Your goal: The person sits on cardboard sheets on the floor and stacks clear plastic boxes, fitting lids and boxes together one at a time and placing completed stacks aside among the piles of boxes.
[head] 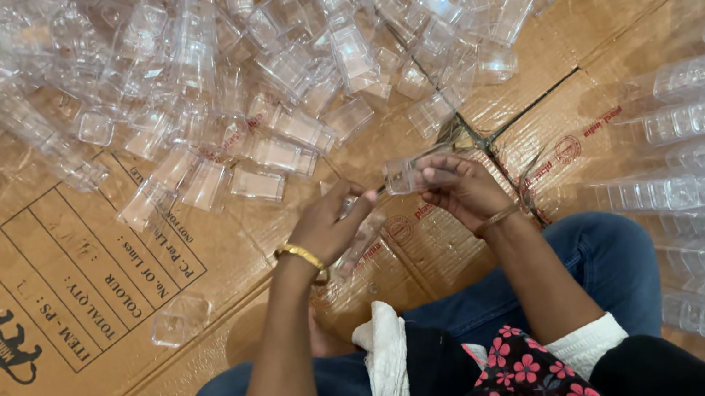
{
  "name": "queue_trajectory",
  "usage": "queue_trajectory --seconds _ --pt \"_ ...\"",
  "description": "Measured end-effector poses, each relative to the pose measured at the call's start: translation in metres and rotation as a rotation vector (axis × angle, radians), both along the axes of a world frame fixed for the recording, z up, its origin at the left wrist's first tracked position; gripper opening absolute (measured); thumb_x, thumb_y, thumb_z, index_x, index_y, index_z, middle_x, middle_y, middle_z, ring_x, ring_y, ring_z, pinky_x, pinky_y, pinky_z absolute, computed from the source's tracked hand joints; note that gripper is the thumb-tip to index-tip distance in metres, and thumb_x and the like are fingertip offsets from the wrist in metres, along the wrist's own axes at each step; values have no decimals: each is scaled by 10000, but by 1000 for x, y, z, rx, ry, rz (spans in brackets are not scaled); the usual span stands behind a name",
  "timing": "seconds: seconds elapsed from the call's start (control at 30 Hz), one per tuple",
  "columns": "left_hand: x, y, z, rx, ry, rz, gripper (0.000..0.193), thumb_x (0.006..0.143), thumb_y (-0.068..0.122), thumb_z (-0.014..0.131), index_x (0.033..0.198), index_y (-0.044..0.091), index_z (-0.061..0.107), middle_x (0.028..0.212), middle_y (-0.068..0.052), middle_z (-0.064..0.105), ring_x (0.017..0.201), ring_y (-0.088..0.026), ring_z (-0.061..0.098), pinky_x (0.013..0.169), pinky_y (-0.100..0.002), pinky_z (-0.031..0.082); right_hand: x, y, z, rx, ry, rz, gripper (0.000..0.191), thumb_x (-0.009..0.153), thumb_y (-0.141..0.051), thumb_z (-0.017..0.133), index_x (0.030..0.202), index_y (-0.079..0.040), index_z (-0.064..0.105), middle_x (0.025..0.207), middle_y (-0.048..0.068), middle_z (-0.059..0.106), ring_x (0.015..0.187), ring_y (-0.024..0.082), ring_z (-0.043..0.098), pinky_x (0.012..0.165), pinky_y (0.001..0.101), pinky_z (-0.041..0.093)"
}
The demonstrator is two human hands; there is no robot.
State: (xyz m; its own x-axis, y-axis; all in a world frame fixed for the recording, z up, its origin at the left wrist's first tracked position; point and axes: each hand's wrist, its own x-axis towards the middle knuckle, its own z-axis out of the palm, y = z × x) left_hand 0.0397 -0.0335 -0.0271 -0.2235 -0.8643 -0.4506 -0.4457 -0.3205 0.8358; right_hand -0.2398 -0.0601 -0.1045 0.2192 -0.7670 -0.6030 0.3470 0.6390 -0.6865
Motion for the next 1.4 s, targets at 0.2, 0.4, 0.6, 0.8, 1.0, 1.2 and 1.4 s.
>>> queue_trajectory --seconds 0.2,0.4,0.6,0.8,1.0,1.2,1.4 --pt "-15 2 -15 -118 -68 14 637 821 690 635 1111 124 679 1012 -186 750 970 -329 732 838 -432 562 8 5 4 -71 91 59 172 930 -98 717 1086 -32 689 963 50 753 826 132 712 721 277 592" --pt "-14 -2 -18 -118 -98 -23 721 808 745 620 1120 97 661 1039 -185 744 1011 -340 723 879 -431 549 7 5 -9 -92 127 120 211 917 -17 667 1124 8 700 947 78 749 763 148 699 681 287 587" --pt "-13 -2 -17 -70 -100 -5 740 778 744 613 1100 81 668 978 -190 753 952 -336 740 841 -424 567 9 6 -4 -107 154 156 247 963 17 649 1206 53 676 1015 129 731 813 173 691 735 315 591" --pt "-6 -3 -24 -58 -82 -5 745 804 719 628 1112 41 661 993 -204 737 939 -319 732 839 -409 560 23 12 45 -495 150 214 705 883 60 627 1535 -62 387 1486 110 536 1380 227 511 1114 390 461" --pt "-3 0 -24 -8 -35 -35 750 787 714 630 1125 45 663 972 -163 725 896 -268 704 803 -380 546 29 20 73 -578 128 337 768 822 53 733 1508 -81 414 1551 46 466 1474 182 406 1138 429 447" --pt "-4 -1 -20 94 10 -44 731 838 720 543 1109 57 691 989 -171 736 925 -276 697 819 -384 534 16 19 58 -418 141 276 689 779 50 782 1420 -25 538 1373 130 598 1230 232 622 986 400 574" --pt "-3 -1 -28 112 -88 -131 812 894 758 440 1174 37 686 1107 -237 734 1050 -340 713 921 -413 528 6 19 45 -373 158 348 584 824 28 733 1379 18 549 1292 123 683 1179 210 671 981 371 594"
